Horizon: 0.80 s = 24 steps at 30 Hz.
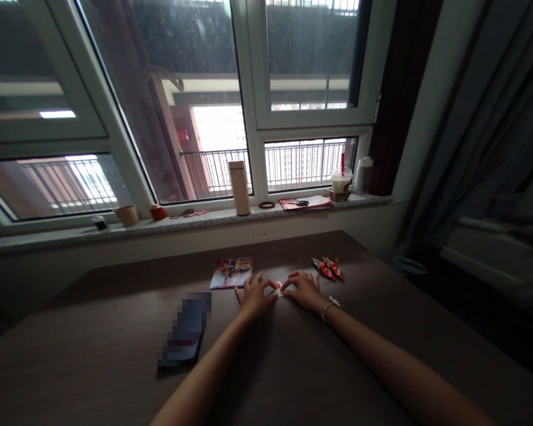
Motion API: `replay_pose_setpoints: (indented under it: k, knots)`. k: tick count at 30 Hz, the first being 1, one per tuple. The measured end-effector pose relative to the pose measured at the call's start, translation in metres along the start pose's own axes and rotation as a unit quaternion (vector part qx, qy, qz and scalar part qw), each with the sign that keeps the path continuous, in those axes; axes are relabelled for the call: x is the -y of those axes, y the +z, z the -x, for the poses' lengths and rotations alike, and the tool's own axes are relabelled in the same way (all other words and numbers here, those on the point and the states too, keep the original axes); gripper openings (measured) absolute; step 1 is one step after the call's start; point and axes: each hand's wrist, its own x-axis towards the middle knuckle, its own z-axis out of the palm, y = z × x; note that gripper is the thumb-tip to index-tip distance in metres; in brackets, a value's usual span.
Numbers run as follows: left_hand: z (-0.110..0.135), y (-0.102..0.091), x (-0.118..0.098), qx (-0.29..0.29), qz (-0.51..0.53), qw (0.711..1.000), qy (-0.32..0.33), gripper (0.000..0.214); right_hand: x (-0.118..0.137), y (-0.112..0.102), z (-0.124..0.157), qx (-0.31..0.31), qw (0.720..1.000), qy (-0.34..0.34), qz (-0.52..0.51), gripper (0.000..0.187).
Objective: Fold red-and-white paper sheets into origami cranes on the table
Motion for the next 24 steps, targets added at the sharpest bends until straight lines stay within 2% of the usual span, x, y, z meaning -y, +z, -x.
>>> replay_pose_setpoints:
  k: [7, 18, 24]
  knots:
    - [-0.002, 0.002, 0.003, 0.019, -0.003, 1.0, -0.005, 0.023, 0.001, -0.004, -0.001, 0.017, 1.0, 0.006, 0.007, 0.015]
    - [0.002, 0.003, 0.001, -0.005, -0.011, 1.0, -0.001, 0.021, -0.006, -0.003, 0.001, 0.004, 1.0, -0.021, -0.002, 0.014]
    - [-0.002, 0.0, 0.01, 0.022, -0.011, 1.0, 0.005, 0.02, -0.011, -0.003, -0.002, 0.016, 1.0, -0.027, 0.004, 0.016]
